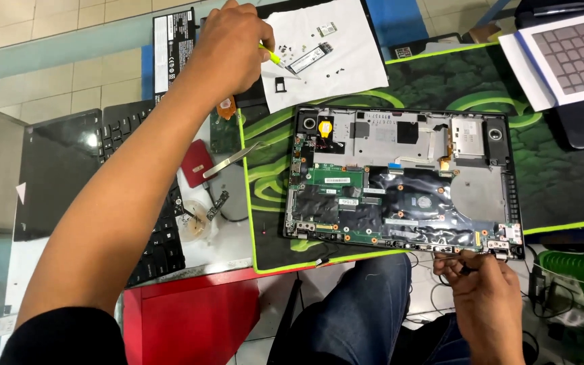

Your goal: Reconnecting internal cables and fastening components with a screwdriver during a laptop repair.

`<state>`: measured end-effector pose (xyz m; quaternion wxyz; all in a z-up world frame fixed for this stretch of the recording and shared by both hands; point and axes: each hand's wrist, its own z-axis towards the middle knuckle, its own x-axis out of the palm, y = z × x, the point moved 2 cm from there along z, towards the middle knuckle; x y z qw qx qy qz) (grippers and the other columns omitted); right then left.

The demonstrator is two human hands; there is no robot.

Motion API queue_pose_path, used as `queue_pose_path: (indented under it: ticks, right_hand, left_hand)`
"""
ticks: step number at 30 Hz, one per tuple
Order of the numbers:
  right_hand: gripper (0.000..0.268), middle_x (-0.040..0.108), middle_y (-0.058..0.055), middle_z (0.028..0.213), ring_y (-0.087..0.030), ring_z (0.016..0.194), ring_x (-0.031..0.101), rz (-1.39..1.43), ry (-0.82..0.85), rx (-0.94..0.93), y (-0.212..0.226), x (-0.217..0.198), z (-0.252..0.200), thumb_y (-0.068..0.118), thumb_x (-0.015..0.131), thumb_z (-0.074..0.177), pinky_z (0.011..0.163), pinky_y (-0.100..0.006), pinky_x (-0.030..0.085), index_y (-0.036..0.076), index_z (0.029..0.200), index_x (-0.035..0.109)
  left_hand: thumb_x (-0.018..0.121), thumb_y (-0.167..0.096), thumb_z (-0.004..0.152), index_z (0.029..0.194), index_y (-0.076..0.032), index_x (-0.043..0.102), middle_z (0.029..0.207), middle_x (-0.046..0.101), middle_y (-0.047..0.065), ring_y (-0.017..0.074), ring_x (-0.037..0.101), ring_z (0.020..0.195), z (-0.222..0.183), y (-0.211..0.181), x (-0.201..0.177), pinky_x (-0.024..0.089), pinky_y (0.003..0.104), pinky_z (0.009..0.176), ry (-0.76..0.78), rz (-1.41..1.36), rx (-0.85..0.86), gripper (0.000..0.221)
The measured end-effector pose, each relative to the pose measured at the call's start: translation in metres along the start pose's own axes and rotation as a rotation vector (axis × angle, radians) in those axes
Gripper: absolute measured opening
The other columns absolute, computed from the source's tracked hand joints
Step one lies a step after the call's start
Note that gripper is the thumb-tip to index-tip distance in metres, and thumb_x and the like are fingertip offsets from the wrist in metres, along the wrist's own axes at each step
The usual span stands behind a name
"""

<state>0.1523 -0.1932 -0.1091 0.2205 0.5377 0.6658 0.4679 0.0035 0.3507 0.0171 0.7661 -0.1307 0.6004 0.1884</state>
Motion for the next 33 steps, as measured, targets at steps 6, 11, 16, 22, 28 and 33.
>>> queue_pose_path:
  ticks: [6,11,16,22,28,33]
  right_hand:
    - [0.032,0.059,-0.027,0.088,-0.041,0.094,0.069,-0.007,0.031,-0.018,0.009,0.01,-0.01,0.005,0.052,0.113,0.086,-0.047,0.062,0.001,0.081,0.049]
    - [0.018,0.058,-0.033,0.094,-0.045,0.096,0.067,-0.008,0.009,-0.011,0.01,0.013,-0.01,0.003,0.046,0.109,0.087,-0.049,0.061,-0.006,0.095,0.052]
    - [0.017,0.065,-0.039,0.099,-0.043,0.09,0.067,-0.02,-0.006,0.004,0.012,0.016,-0.011,0.0,0.044,0.103,0.086,-0.047,0.058,-0.009,0.093,0.054]
    - [0.033,0.067,-0.034,0.096,-0.037,0.082,0.062,-0.007,0.082,-0.02,0.013,0.012,-0.007,0.007,0.049,0.114,0.077,-0.048,0.051,-0.012,0.089,0.06]
    - [0.025,0.076,-0.029,0.096,-0.032,0.074,0.066,-0.08,0.052,0.13,0.033,0.017,-0.014,0.003,0.051,0.097,0.069,-0.045,0.047,-0.006,0.079,0.064]
    - [0.021,0.078,-0.031,0.09,-0.034,0.071,0.067,0.007,0.078,0.166,0.037,0.021,-0.015,0.002,0.056,0.099,0.071,-0.044,0.054,-0.007,0.083,0.067]
  left_hand:
    - [0.088,-0.019,0.104,0.111,-0.018,0.09,0.104,0.07,0.009,0.038,0.064,0.113,-0.004,-0.001,-0.008,0.049,0.051,0.096,-0.028,-0.068,0.005,0.007]
    - [0.089,-0.022,0.105,0.112,-0.019,0.09,0.105,0.071,0.008,0.0372,0.063,0.113,-0.005,-0.007,-0.009,0.05,0.053,0.096,0.01,-0.039,0.007,0.008]
    - [0.089,-0.022,0.104,0.11,-0.021,0.09,0.105,0.071,0.008,0.0373,0.062,0.112,-0.008,-0.011,-0.016,0.051,0.054,0.1,0.037,-0.047,-0.015,0.006]
    - [0.084,-0.021,0.108,0.114,-0.017,0.09,0.108,0.07,0.01,0.039,0.061,0.113,-0.028,-0.05,-0.052,0.051,0.054,0.102,0.012,-0.113,0.031,0.009]
    - [0.083,-0.007,0.113,0.123,-0.001,0.087,0.105,0.065,0.013,0.0371,0.057,0.099,-0.081,-0.172,-0.096,0.047,0.054,0.083,-0.092,-0.454,0.294,0.013]
    - [0.078,-0.001,0.109,0.121,0.0,0.078,0.11,0.063,0.015,0.0355,0.055,0.096,-0.116,-0.258,-0.097,0.046,0.049,0.087,-0.164,-0.689,0.43,0.012]
